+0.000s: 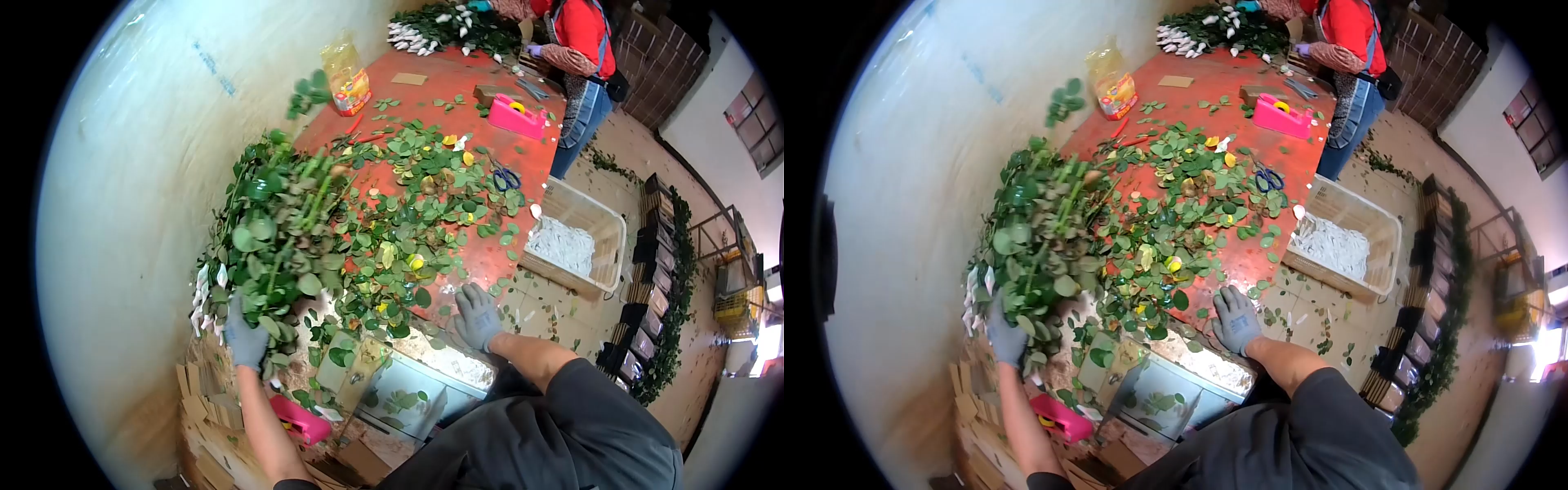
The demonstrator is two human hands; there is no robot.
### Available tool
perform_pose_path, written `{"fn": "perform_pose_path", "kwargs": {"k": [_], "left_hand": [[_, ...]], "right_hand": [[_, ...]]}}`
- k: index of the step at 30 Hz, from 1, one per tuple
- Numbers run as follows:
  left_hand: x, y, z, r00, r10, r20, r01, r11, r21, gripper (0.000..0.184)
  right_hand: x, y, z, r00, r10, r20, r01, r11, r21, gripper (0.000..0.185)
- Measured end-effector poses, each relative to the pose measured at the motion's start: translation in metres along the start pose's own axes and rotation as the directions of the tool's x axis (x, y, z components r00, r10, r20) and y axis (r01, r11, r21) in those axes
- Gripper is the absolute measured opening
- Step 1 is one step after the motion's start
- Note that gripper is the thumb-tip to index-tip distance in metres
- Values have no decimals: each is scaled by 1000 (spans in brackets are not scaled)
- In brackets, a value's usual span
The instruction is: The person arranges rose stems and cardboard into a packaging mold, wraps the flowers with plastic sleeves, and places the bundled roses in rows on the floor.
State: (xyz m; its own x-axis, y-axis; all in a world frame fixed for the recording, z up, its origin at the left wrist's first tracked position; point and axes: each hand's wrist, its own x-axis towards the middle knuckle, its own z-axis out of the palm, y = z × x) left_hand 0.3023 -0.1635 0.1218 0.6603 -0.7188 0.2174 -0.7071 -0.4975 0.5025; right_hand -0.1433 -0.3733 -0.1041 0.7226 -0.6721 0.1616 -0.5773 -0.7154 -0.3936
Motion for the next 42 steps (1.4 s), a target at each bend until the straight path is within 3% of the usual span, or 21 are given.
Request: {"fn": "perform_pose_path", "kwargs": {"k": [3,5,7,13,16,17,18,20,21,25,29,31,33,34,39,42], "left_hand": [[17,-16,-16,993,75,-94,-60,986,158,84],[22,-18,-19,992,81,-95,-68,989,129,86],[25,-14,-18,992,45,-116,-16,971,239,86],[13,-57,39,988,140,-70,-119,962,245,88],[-2,-49,70,988,-114,100,76,943,323,101],[-6,-58,83,974,-155,164,64,887,458,108],[-10,-61,94,966,-162,199,55,888,456,111],[-20,-63,109,965,-138,223,18,882,470,123],[-20,-51,108,939,-218,265,83,894,440,128],[-22,-66,114,936,-190,297,64,919,389,128],[-23,-34,92,926,-183,331,29,907,420,111],[-25,-6,82,905,-252,342,71,884,462,102],[-33,-6,80,969,18,245,-107,928,357,101],[-37,-6,77,966,143,218,-216,908,360,88],[-41,39,62,943,198,267,-276,915,296,75],[-56,125,55,907,249,341,-331,921,207,69]], "right_hand": [[0,-1,-1,1000,8,4,-9,1000,21,61],[0,-2,-2,1000,16,14,-16,999,32,61],[2,-4,0,1000,24,12,-25,999,26,62],[2,-4,-4,998,47,30,-47,999,-14,64],[0,-4,-3,999,44,14,-44,999,-8,62],[1,-5,-5,999,29,16,-30,1000,8,63],[2,-4,-7,999,50,12,-49,999,-4,63],[3,-4,-8,983,61,173,-55,998,-41,70],[4,-4,-8,982,80,169,-73,996,-49,70],[3,-5,-11,984,73,163,-57,994,-98,73],[4,-4,-5,989,55,134,-48,997,-57,80],[3,-3,-1,993,48,107,-43,998,-43,83],[3,-3,-4,992,51,119,-47,998,-41,84],[3,-4,-5,993,46,111,-42,998,-40,81],[3,-2,-8,991,34,132,-31,999,-28,77],[3,-2,-7,984,22,178,-14,999,-47,77]]}}
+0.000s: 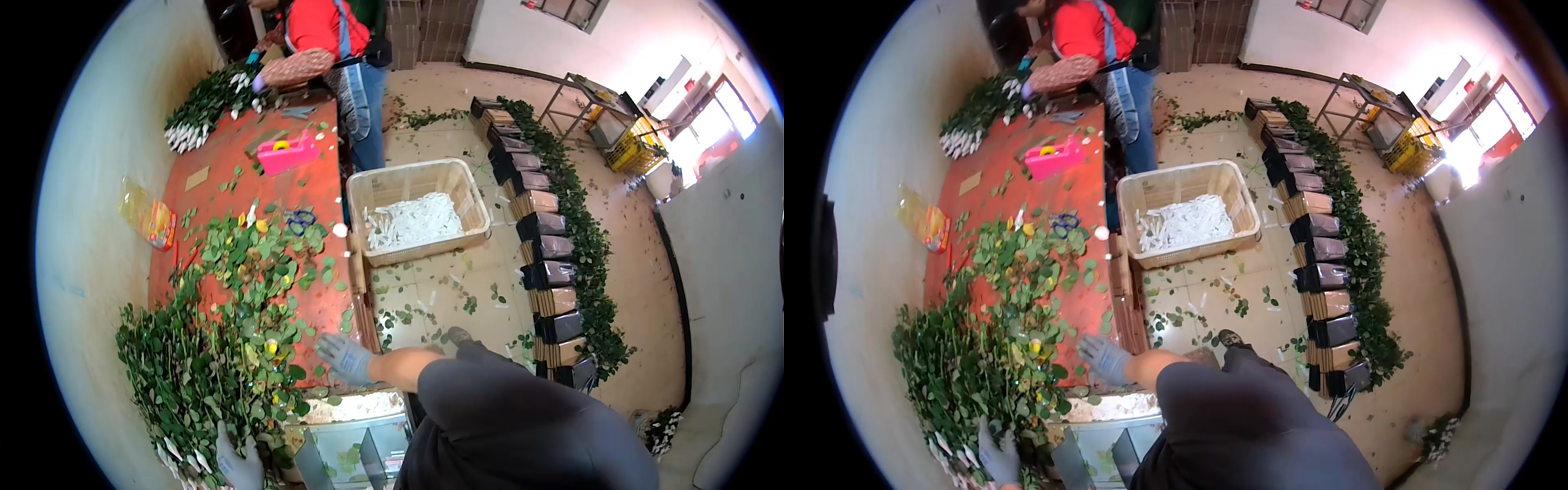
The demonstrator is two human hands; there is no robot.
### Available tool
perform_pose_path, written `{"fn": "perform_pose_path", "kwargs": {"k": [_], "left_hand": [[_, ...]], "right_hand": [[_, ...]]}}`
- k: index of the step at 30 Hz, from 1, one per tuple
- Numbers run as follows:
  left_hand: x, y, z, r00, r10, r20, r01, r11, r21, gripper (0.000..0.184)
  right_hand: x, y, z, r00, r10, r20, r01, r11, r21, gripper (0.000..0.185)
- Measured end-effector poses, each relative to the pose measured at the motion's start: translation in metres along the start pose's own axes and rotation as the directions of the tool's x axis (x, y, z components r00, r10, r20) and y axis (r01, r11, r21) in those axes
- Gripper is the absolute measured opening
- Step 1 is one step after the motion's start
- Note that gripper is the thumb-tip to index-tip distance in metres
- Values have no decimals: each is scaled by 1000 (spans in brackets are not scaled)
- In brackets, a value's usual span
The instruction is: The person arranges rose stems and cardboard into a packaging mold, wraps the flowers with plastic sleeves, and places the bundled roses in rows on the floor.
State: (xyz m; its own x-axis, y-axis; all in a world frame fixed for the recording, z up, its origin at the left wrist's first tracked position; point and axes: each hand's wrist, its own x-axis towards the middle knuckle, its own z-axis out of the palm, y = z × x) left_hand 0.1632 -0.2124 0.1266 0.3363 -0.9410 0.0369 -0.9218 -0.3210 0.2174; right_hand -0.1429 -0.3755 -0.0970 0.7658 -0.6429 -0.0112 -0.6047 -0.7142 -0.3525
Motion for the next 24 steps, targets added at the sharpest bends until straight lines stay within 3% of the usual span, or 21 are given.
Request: {"fn": "perform_pose_path", "kwargs": {"k": [1,2,3,5,7,10,13,15,16,17,18,19,20,22,23,24], "left_hand": [[4,28,-11,998,12,63,-8,998,-64,67],[10,45,-19,971,199,135,-207,977,50,68],[12,80,-27,948,290,132,-296,955,25,58],[16,114,-20,891,395,223,-408,913,14,62],[18,155,-13,846,422,326,-456,890,30,66],[21,224,-1,776,534,334,-537,838,-92,66],[18,294,18,776,463,428,-489,871,-56,67],[16,310,63,804,473,360,-395,878,-271,70],[16,329,85,833,387,395,-257,904,-343,66],[16,347,108,846,299,441,-110,908,-405,63],[15,375,129,847,348,402,-82,833,-548,65],[13,399,152,840,244,484,75,832,-550,61],[17,408,195,855,232,463,112,790,-603,59],[18,417,298,832,144,536,270,739,-617,56],[17,393,377,786,136,603,298,771,-563,52],[14,428,374,621,175,764,161,925,-343,57]], "right_hand": [[1,0,4,1000,10,-11,-10,1000,-4,77],[2,-2,10,1000,6,-12,-6,1000,10,75],[1,-2,0,1000,5,11,-5,1000,8,73],[-2,0,-18,1000,21,19,-21,1000,16,72],[-3,6,-31,996,-34,77,23,990,142,72],[-22,27,-24,999,-35,-18,39,932,361,59],[-87,88,-47,999,-38,-12,39,845,533,41],[-148,154,-50,980,-120,161,17,850,527,32],[-184,195,-34,969,-64,238,-61,873,484,33],[-224,240,-52,889,-18,457,-251,816,520,35],[-252,288,-12,814,100,572,-310,908,282,35],[-297,344,28,722,267,638,-497,842,209,35],[-343,371,-3,608,493,622,-687,719,101,34],[-437,423,-74,258,847,465,-957,290,2,32],[-474,451,-76,117,906,406,-993,103,58,32],[-505,461,-112,105,906,411,-994,78,82,34]]}}
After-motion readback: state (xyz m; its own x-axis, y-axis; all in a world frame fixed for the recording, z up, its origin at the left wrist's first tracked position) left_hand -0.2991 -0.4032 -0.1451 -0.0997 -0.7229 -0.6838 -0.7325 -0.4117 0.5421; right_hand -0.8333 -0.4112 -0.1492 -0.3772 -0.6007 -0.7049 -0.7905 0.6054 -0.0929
